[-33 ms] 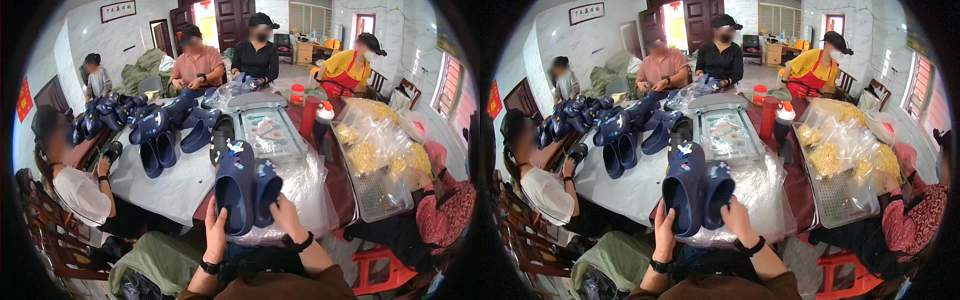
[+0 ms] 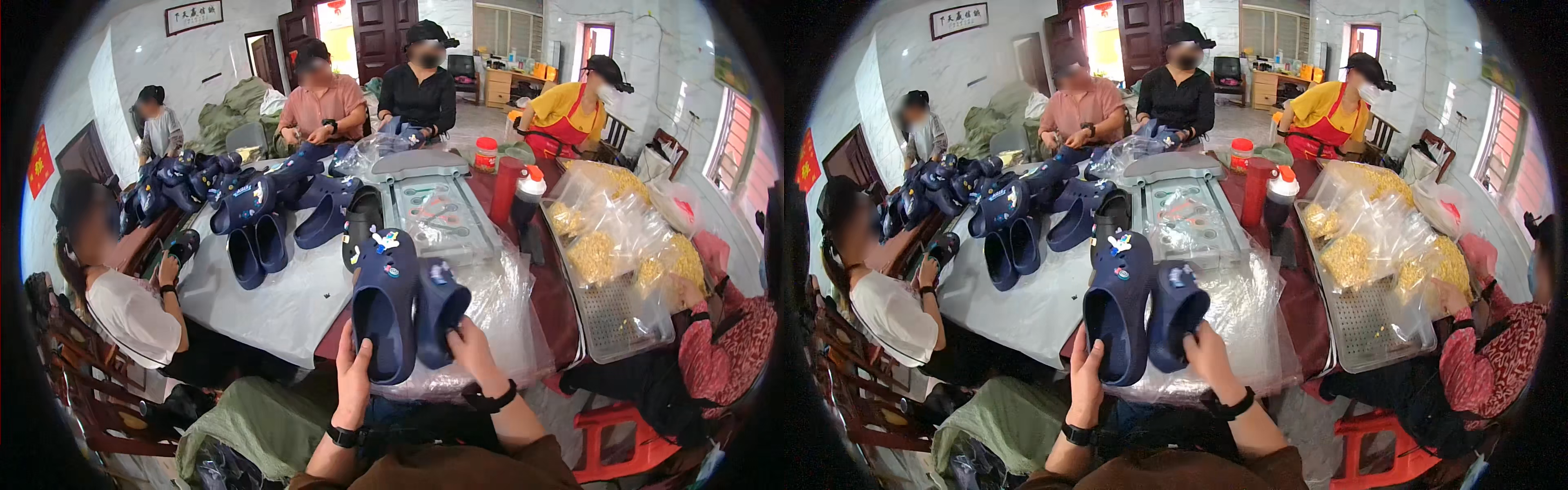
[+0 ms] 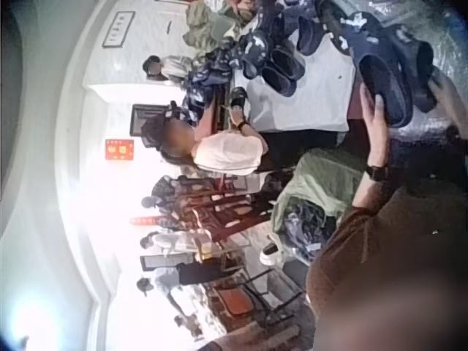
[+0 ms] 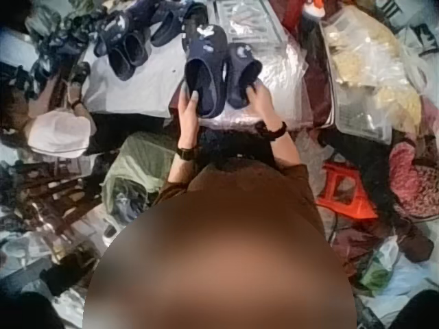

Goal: Inspecting and packaging blue and black clogs into plastic bags in a shoe manufacturing finishing area.

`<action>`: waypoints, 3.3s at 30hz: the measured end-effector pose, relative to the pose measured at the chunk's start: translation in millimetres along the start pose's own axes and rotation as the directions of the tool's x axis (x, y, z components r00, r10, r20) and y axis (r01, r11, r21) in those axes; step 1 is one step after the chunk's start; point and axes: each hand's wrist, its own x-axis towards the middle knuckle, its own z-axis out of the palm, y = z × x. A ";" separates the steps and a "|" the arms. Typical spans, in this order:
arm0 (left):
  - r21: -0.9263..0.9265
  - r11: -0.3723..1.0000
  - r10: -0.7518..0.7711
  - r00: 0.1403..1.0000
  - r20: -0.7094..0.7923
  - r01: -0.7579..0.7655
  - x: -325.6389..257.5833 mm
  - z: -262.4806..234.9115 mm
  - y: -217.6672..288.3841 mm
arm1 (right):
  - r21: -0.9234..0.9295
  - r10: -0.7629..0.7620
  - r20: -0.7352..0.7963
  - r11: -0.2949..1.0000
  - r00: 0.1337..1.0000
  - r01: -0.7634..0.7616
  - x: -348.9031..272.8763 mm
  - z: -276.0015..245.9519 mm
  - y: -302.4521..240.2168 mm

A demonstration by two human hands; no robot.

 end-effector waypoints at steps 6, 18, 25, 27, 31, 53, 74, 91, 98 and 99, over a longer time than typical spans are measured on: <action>0.060 0.965 -0.261 0.957 0.128 0.255 5.2 21.9 -16.8 | 0.668 0.054 0.183 0.725 0.982 -0.164 -8.8 -42.8 29.7; 0.643 0.756 -0.348 0.909 0.231 0.126 8.4 26.5 -70.1 | -0.109 -0.015 -0.020 0.994 1.000 0.012 -16.7 -39.5 37.6; 0.818 0.332 0.129 0.882 0.453 -0.469 -3.1 29.4 -57.0 | -0.095 -0.003 -0.140 0.995 0.990 -0.010 -34.2 -52.3 -2.9; 0.780 0.421 0.096 0.878 0.468 -0.462 -3.9 30.4 -60.3 | 0.096 -0.002 -0.117 0.995 0.993 0.014 -38.7 -48.8 -9.6; 0.816 0.415 -0.067 0.881 0.469 -0.403 -9.3 35.4 -68.4 | -0.214 -0.252 -0.107 0.951 0.962 0.225 -54.5 -34.4 -21.0; 0.701 0.399 0.120 0.791 0.600 -0.592 61.9 40.5 48.2 | -0.245 -0.170 -0.161 0.961 0.972 0.128 -44.0 -62.7 0.4; 0.508 0.014 0.398 0.471 0.787 -0.861 155.3 70.2 -30.1 | 0.745 0.143 -0.362 0.638 0.921 0.194 -113.5 -154.4 20.4; 0.245 0.203 -0.147 0.218 0.965 -0.948 27.2 105.5 -82.9 | 0.850 0.012 -0.194 0.502 0.981 0.162 -152.6 -156.7 -31.6; 0.563 0.266 -0.019 0.580 0.815 -0.782 47.4 76.5 -48.1 | 0.764 0.099 0.021 0.640 0.995 -0.080 -136.5 -171.5 -8.3; 0.544 0.281 0.000 0.567 0.823 -0.790 45.9 73.9 -46.6 | 0.747 0.105 0.024 0.659 0.994 -0.088 -136.6 -175.0 -3.1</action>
